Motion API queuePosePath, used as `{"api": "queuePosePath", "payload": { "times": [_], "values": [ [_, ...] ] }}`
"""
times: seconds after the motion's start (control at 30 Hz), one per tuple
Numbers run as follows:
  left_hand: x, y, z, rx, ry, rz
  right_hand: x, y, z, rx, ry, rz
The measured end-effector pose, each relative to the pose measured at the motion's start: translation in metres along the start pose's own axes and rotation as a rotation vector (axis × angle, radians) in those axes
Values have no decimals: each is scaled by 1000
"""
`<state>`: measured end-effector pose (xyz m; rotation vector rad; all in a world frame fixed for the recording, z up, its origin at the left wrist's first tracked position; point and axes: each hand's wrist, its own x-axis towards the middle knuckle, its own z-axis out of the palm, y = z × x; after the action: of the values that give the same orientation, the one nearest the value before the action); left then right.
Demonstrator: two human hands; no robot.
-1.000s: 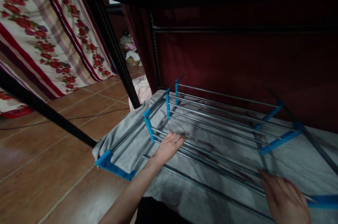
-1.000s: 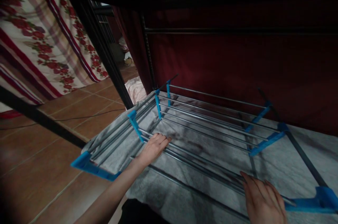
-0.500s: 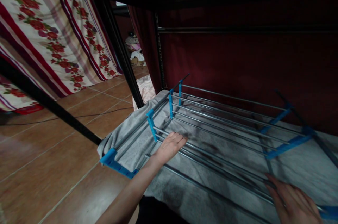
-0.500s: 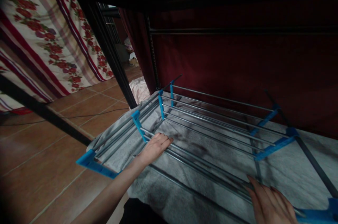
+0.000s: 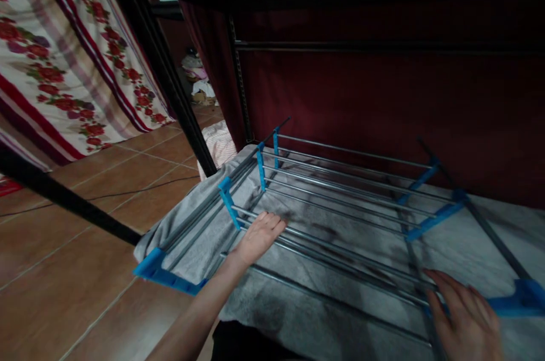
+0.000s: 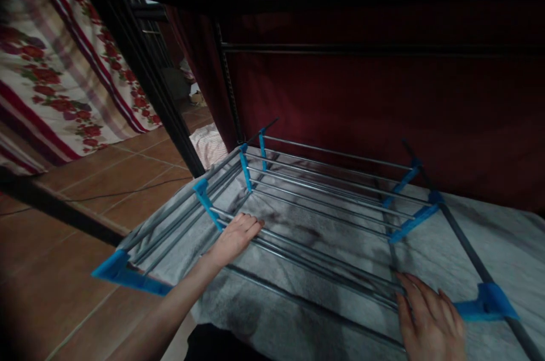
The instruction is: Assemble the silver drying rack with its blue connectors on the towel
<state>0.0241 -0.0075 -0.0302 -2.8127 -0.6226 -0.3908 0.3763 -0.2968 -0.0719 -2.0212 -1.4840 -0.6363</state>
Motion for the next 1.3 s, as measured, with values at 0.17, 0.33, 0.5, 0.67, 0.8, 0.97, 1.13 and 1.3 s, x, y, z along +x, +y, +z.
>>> {"api": "queuePosePath", "payload": {
  "times": [0.17, 0.33, 0.5, 0.67, 0.8, 0.97, 1.13, 1.3],
  "values": [
    [-1, -4, -2, -36, 134, 60, -3, -32, -6, -39, -18, 78],
    [16, -2, 2, -35, 265, 199, 11, -59, -30, 71, 59, 190],
    [36, 21, 2, -71, 279, 297, 27, -69, -70, 94, 257, 313],
    [38, 20, 12, -73, 247, 281, 41, -61, -97, -51, 420, 339],
    [37, 15, 15, -94, 264, 300, 47, -53, -101, -137, 274, 367],
    [41, 16, 11, -96, 264, 317, 52, -51, -99, -326, 86, 461],
    [40, 11, 13, -82, 232, 349, 52, -50, -100, -405, 49, 484],
    [41, 6, 16, -61, 209, 375, 49, -46, -101, -436, 14, 476]
  ]
}}
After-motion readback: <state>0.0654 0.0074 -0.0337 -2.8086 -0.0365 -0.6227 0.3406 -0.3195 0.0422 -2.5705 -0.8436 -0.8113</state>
